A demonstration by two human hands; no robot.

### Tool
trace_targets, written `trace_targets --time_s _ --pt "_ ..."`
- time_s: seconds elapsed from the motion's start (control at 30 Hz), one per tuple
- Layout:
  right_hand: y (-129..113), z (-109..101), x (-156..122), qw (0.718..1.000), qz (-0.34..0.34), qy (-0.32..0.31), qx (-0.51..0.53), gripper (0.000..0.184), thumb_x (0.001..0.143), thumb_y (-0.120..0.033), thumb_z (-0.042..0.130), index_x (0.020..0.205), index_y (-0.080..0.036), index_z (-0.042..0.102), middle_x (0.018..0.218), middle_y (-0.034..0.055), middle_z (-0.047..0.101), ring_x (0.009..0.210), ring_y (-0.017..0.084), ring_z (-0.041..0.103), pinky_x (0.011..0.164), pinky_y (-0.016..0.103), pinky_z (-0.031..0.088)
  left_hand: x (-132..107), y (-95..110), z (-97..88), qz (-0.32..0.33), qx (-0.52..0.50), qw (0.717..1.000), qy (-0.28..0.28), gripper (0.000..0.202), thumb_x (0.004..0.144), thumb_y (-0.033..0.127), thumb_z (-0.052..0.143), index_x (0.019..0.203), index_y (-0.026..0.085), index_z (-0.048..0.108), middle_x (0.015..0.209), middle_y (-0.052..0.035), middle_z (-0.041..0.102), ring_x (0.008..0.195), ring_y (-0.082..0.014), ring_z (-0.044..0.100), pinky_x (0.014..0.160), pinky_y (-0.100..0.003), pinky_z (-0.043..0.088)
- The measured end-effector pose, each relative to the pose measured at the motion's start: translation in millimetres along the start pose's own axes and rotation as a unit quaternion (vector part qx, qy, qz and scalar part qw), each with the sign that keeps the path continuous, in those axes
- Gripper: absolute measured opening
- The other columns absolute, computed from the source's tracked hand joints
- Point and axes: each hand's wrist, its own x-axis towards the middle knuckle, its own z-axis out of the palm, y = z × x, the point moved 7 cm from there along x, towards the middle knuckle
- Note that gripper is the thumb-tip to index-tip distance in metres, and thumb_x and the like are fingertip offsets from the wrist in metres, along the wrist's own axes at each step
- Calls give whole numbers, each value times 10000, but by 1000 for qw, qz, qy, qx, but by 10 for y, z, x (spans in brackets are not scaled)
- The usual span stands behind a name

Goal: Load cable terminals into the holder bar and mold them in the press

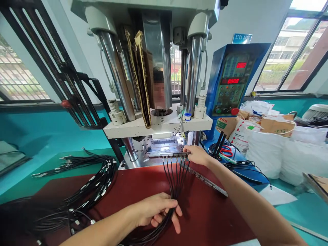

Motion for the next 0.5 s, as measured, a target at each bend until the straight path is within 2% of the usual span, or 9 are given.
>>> trace_targets --time_s 0.1,0.2,0.27,0.4,0.5 --pt "80 -23 169 1000 -8 -8 2 305 553 -69 399 773 -209 557 655 -27 581 659 149 515 567 216 302 178 109 18 0 -21 1000 -14 205 727 297 452 769 136 571 664 -74 662 284 -39 142 289 -206 34" --pt "204 6 395 1000 1 -14 5 308 540 -58 420 765 -194 581 636 -23 592 649 148 528 553 215 316 313 246 -88 22 -28 999 -16 218 725 293 437 753 128 577 673 -76 663 285 -37 145 295 -211 34" --pt "276 47 582 1000 12 -15 5 318 546 -41 438 780 -182 601 651 -15 606 664 151 542 559 216 334 399 347 -229 50 -14 999 -15 221 729 296 440 733 120 574 651 -78 657 290 -36 152 300 -211 44" --pt "335 164 988 999 45 -9 6 303 626 -17 479 850 -163 621 819 19 637 766 158 563 627 228 393 508 490 -580 81 -7 996 -29 234 739 312 453 751 108 568 660 -90 657 304 -27 158 319 -200 58" --pt "302 247 1234 998 63 -13 11 141 773 -144 528 895 -132 597 860 35 618 748 154 571 657 284 452 495 599 -842 98 -12 995 -30 229 734 306 459 766 106 566 681 -91 657 310 -23 163 327 -194 61"
